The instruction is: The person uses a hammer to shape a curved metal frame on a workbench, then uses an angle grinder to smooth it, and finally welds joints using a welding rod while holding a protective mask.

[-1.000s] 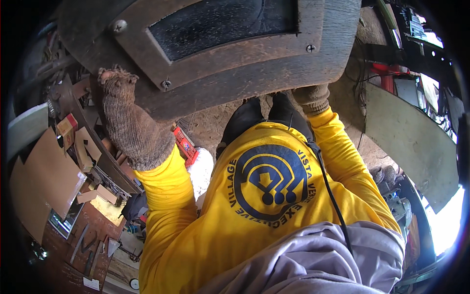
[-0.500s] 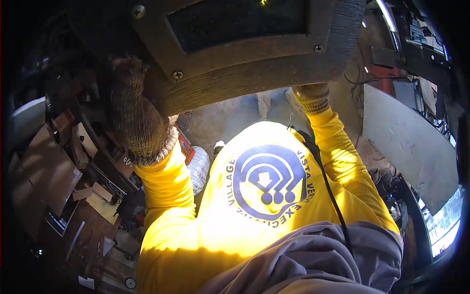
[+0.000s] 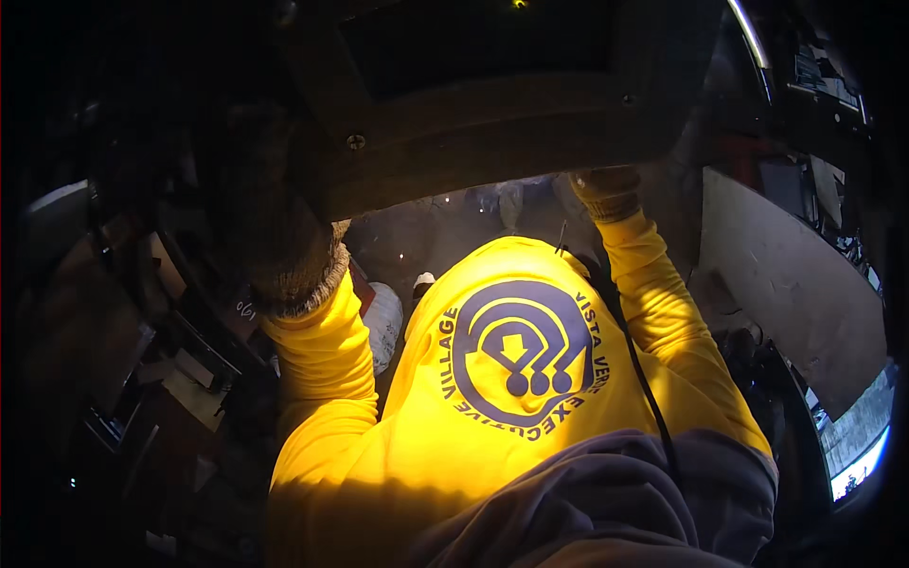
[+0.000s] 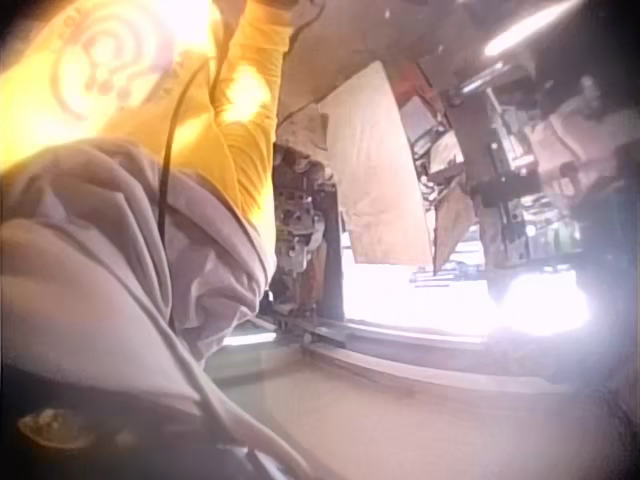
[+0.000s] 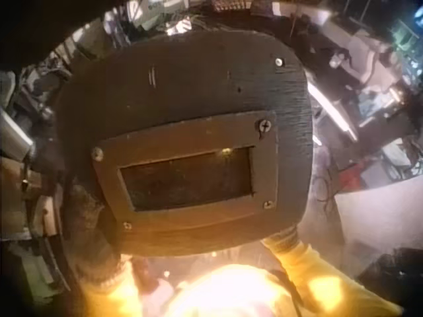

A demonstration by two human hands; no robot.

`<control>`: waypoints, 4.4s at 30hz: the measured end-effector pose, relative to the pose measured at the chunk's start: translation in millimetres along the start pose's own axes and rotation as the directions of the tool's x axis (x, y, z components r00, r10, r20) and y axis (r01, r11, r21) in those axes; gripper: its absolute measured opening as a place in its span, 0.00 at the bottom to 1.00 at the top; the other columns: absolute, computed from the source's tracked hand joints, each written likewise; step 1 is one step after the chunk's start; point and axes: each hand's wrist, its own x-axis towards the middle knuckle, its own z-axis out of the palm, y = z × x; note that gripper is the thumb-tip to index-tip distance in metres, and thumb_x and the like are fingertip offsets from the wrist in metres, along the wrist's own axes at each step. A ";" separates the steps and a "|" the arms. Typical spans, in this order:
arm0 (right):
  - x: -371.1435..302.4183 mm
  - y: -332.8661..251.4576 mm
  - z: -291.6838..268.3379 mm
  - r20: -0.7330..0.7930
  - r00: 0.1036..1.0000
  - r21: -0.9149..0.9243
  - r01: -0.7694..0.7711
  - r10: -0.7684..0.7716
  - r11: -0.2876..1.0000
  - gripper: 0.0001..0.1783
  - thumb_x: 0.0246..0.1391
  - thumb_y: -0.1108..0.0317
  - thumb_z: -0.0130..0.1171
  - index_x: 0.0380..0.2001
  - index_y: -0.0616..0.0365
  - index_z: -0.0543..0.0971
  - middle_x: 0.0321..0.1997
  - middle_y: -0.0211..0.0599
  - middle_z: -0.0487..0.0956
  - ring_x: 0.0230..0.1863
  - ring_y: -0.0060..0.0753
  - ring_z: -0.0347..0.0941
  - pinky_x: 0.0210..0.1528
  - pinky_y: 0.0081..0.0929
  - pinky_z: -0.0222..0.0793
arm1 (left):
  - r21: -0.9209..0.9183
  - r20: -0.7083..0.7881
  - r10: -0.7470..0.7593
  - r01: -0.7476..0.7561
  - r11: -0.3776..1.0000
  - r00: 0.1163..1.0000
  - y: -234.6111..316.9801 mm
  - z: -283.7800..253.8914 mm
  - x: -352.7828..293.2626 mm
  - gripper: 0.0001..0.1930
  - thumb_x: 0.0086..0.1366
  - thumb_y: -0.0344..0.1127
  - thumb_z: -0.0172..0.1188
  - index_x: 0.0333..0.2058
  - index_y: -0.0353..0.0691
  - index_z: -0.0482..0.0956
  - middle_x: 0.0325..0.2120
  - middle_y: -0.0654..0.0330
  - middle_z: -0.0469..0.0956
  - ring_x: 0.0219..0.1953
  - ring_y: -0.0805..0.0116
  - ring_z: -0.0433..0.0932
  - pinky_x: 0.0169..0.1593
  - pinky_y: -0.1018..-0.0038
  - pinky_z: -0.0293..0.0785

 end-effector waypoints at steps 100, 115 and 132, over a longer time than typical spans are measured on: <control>19.2 -23.7 11.2 0.185 0.896 0.083 -0.423 0.404 0.902 0.24 0.48 0.67 0.67 0.49 0.59 0.74 0.45 0.50 0.79 0.43 0.54 0.78 0.44 0.37 0.74 | 0.816 0.234 0.269 -0.340 0.468 0.934 -32.5 -65.0 60.7 0.33 0.52 0.54 0.71 0.49 0.36 0.76 0.44 0.50 0.79 0.46 0.50 0.80 0.50 0.62 0.76; 25.2 -14.1 17.8 0.144 0.946 0.083 -0.305 0.291 0.949 0.19 0.49 0.73 0.63 0.46 0.56 0.75 0.47 0.44 0.78 0.47 0.47 0.76 0.49 0.34 0.72 | 0.719 0.166 0.096 -0.188 0.669 0.981 -34.8 -57.9 60.0 0.36 0.53 0.52 0.72 0.54 0.35 0.72 0.50 0.48 0.76 0.52 0.52 0.76 0.58 0.64 0.72; 17.9 3.8 25.1 0.148 0.966 -0.202 -0.181 0.213 0.962 0.22 0.54 0.67 0.62 0.51 0.58 0.72 0.48 0.45 0.78 0.47 0.47 0.77 0.47 0.35 0.74 | 0.742 0.292 -0.037 -0.202 0.640 0.956 -31.0 -43.2 41.8 0.33 0.61 0.54 0.60 0.56 0.34 0.68 0.51 0.48 0.75 0.51 0.56 0.76 0.57 0.64 0.71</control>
